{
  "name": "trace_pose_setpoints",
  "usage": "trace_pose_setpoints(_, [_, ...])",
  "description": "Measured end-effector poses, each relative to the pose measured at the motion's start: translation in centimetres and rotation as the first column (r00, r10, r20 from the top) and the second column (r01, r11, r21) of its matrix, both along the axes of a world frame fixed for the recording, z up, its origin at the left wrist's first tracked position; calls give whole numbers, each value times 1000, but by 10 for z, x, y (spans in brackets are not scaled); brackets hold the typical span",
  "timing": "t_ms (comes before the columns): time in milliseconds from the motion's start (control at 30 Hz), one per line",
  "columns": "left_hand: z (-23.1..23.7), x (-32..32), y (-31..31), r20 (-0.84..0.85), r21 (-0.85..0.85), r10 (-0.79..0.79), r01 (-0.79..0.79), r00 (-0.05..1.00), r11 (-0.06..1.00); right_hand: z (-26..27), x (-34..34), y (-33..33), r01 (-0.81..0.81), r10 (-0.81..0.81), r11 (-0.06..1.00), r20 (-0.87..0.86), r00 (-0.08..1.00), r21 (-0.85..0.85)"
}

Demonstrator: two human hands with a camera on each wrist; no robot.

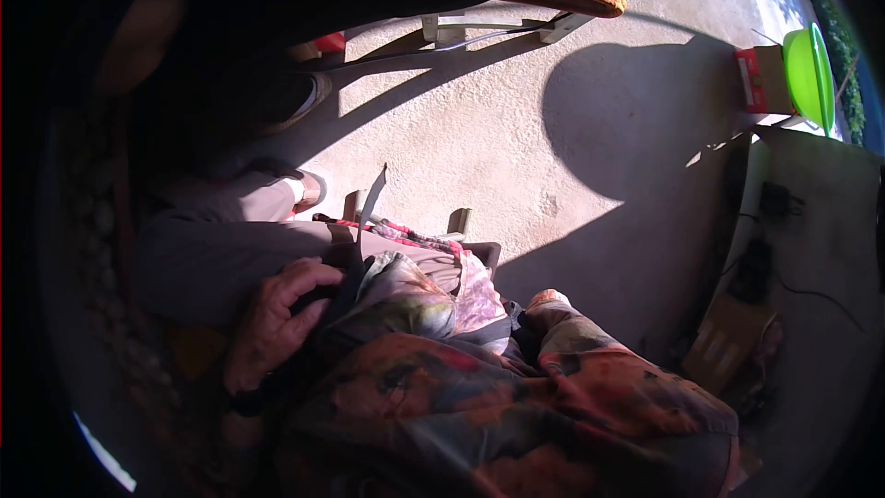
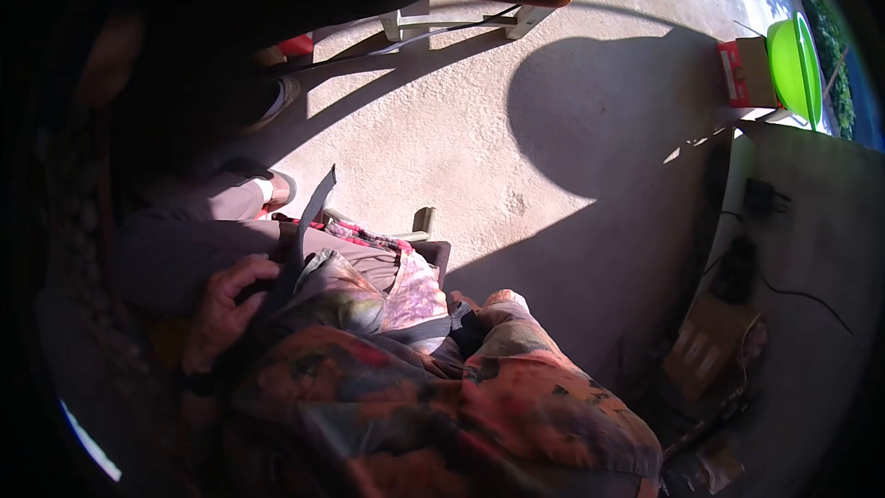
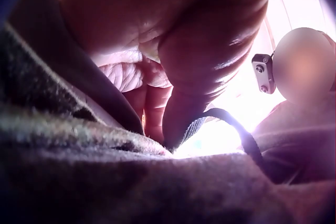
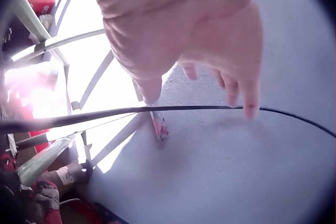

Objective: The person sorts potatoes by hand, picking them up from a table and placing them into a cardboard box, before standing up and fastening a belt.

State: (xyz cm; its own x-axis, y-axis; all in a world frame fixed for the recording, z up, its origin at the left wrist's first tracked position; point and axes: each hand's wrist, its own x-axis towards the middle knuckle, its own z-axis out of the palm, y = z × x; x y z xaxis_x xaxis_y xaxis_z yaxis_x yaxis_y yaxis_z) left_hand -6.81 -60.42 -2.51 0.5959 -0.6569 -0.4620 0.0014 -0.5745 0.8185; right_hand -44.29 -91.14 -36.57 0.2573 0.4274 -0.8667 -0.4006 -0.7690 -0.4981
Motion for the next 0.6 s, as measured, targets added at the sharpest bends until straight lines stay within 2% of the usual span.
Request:
trace_pose_setpoints(267, [9,-2,0,-1,0,67,-67,998,998,-5,17,-17,-98,89,991,97,991,93])
trace_pose_setpoints(333, [16,-1,2,-60,-5,93,-93,994,996,-6,28,-25,-146,131,983,128,983,111])
trace_pose_setpoints(600, [28,-13,45,53,-44,267,-265,962,963,2,71,-53,-314,275,938,234,932,148])
